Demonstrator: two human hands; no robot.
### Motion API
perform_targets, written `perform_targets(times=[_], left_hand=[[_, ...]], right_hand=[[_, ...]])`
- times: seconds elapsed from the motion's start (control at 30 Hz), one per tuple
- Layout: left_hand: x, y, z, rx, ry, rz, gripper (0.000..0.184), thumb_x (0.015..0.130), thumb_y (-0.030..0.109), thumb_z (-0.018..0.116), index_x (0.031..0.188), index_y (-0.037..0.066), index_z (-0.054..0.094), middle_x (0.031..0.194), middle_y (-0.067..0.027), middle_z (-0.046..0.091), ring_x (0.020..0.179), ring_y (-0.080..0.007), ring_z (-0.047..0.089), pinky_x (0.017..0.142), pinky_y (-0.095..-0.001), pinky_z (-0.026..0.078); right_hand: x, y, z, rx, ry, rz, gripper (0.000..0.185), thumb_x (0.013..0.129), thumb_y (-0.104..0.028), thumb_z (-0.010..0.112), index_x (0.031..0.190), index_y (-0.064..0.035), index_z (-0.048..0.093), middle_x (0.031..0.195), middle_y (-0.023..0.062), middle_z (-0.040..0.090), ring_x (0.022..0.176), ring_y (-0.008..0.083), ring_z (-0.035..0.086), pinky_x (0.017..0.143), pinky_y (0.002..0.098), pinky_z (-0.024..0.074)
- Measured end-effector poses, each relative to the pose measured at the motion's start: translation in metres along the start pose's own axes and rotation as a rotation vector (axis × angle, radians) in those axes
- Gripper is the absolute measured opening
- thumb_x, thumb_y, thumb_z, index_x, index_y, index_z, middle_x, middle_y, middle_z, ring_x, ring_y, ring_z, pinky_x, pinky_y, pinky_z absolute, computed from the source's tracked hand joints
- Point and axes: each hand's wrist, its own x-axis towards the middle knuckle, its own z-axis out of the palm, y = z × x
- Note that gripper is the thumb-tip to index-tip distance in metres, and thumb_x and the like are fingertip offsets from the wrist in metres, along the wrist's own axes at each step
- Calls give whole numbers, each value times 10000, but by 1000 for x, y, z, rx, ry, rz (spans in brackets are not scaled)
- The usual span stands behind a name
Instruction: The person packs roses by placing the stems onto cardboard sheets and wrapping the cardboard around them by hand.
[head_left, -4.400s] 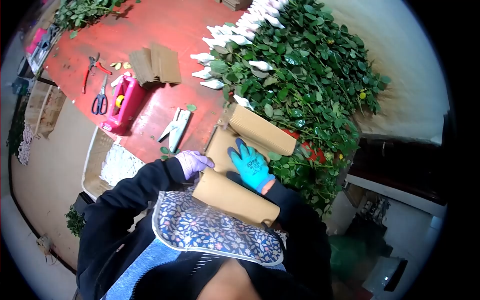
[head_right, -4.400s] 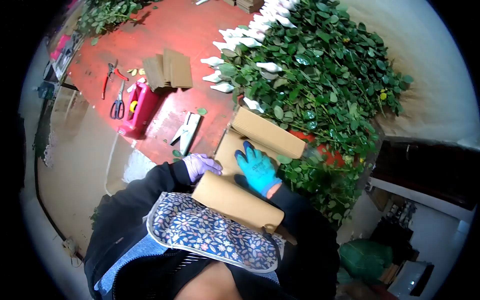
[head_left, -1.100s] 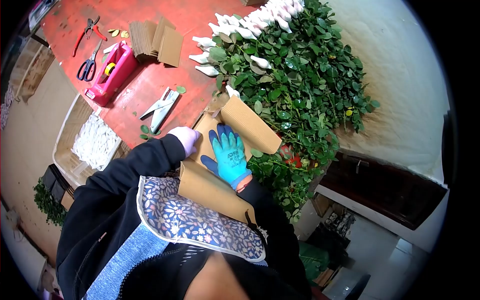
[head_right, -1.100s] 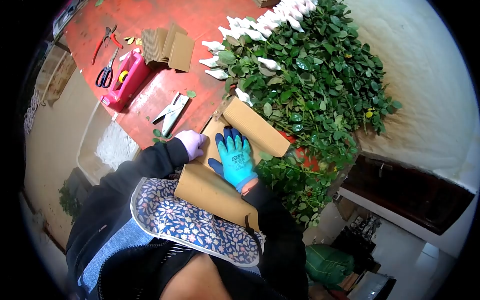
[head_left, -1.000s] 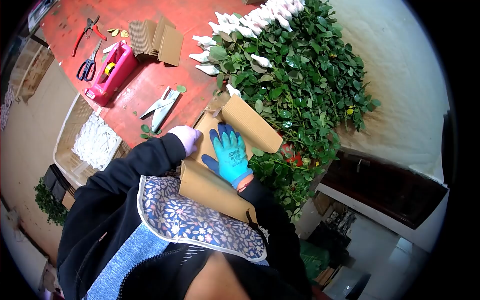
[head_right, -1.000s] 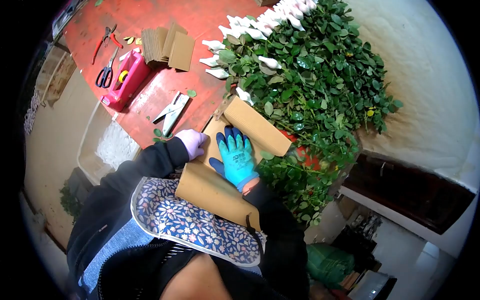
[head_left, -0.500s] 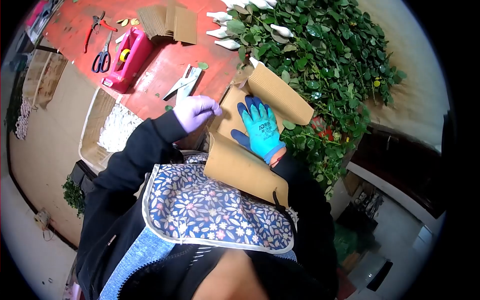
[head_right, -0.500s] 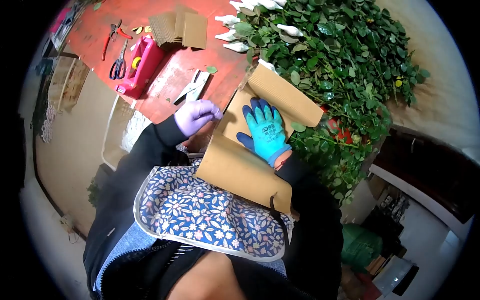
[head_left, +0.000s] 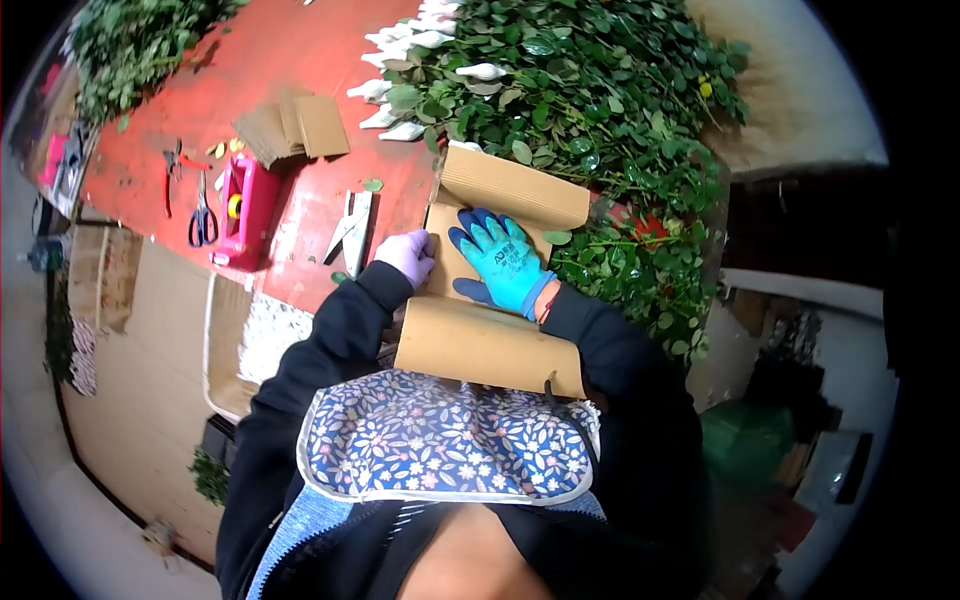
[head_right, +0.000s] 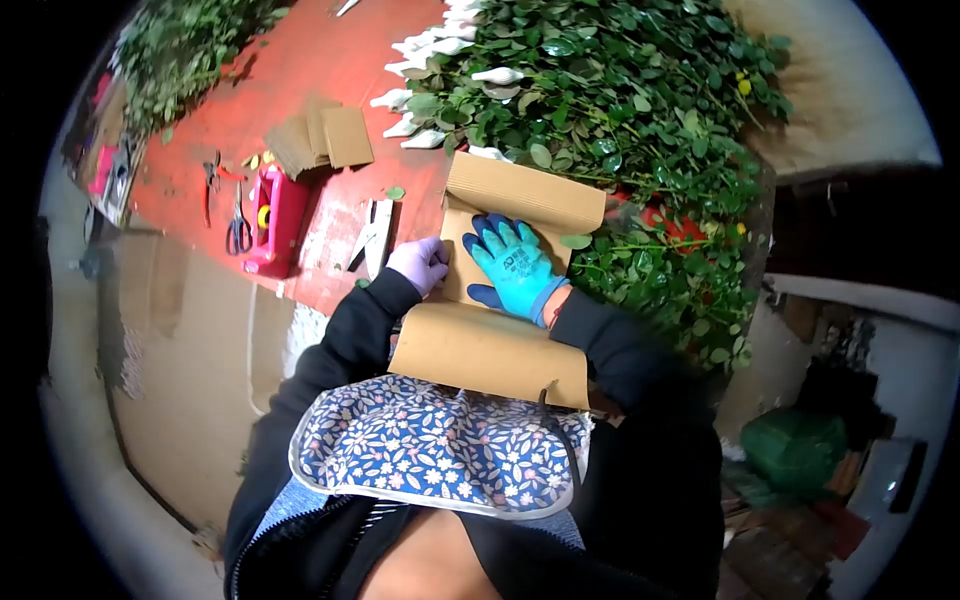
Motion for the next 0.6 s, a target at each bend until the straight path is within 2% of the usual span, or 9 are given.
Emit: perform_targets(times=[0.13, 0.17, 0.23, 0.27, 0.3, 0.37, 0.4, 0.57, 0.6], left_hand=[[4, -3, 2, -12, -35, -22, 101, 836, 47, 678, 896, 25, 601, 694, -90, 666, 600, -175, 685, 567, -303, 553], [3, 10, -5, 2, -87, -91, 182, 814, 87, 712, 945, 37, 595, 714, -89, 660, 640, -206, 687, 601, -322, 549], [8, 9, -4, 242, 21, 127, 295, 788, 139, 746, 1021, 56, 586, 763, -81, 653, 697, -246, 672, 655, -348, 538], [10, 21, -10, 282, -74, 72, 450, 781, 193, 744, 1167, 64, 552, 989, -140, 679, 905, -306, 670, 779, -391, 538], [12, 10, -4, 248, 24, 268, 624, 751, 215, 802, 1299, 94, 528, 917, -109, 652, 783, -273, 644, 719, -365, 528], [19, 19, -4, 344, -83, 206, 782, 735, 244, 823, 1412, 110, 454, 989, -147, 632, 834, -288, 640, 754, -367, 529], [23, 23, -4, 392, -138, 187, 869, 727, 257, 829, 1456, 75, 392, 1094, -197, 616, 940, -334, 642, 827, -387, 529], [27, 34, -2, 547, -221, 148, 930, 732, 268, 817, 1469, -9, 322, 1251, -250, 577, 1124, -392, 598, 937, -423, 500], [29, 25, 0, 545, -210, 187, 910, 741, 278, 796, 1469, -3, 327, 1244, -242, 580, 1105, -388, 606, 922, -427, 505]], right_hand=[[-2, 5, 7, -7, 19, 0, 717, 842, -473, 640, 1408, -65, 475, 1500, 191, 386, 1396, 377, 337, 1127, 547, 254], [-1, 4, 7, -13, 28, -17, 710, 844, -472, 638, 1404, -65, 480, 1499, 191, 389, 1393, 377, 341, 1126, 548, 253], [-3, 3, 6, -28, 10, 24, 721, 878, -496, 598, 1429, -53, 458, 1531, 185, 362, 1406, 374, 340, 1158, 515, 231], [-4, 5, 7, -45, -20, 18, 728, 878, -503, 597, 1430, -50, 458, 1535, 185, 357, 1411, 372, 334, 1163, 517, 223], [-4, 6, 7, -65, -52, 11, 735, 879, -509, 595, 1432, -46, 457, 1538, 185, 352, 1417, 371, 328, 1168, 519, 215], [-3, 5, 4, -33, -71, 52, 741, 879, -512, 593, 1432, -38, 459, 1545, 181, 343, 1425, 369, 318, 1175, 522, 204], [-3, 7, 7, -15, -54, 43, 743, 879, -513, 595, 1430, -34, 458, 1545, 179, 343, 1425, 369, 318, 1173, 525, 206], [-2, 11, 7, 31, 6, 3, 758, 876, -556, 591, 1403, -23, 480, 1500, 179, 409, 1424, 367, 321, 1162, 546, 210], [-6, 9, -3, 116, -12, 48, 678, 894, -437, 636, 1402, -20, 473, 1479, 169, 441, 1382, 340, 400, 1143, 518, 284]])
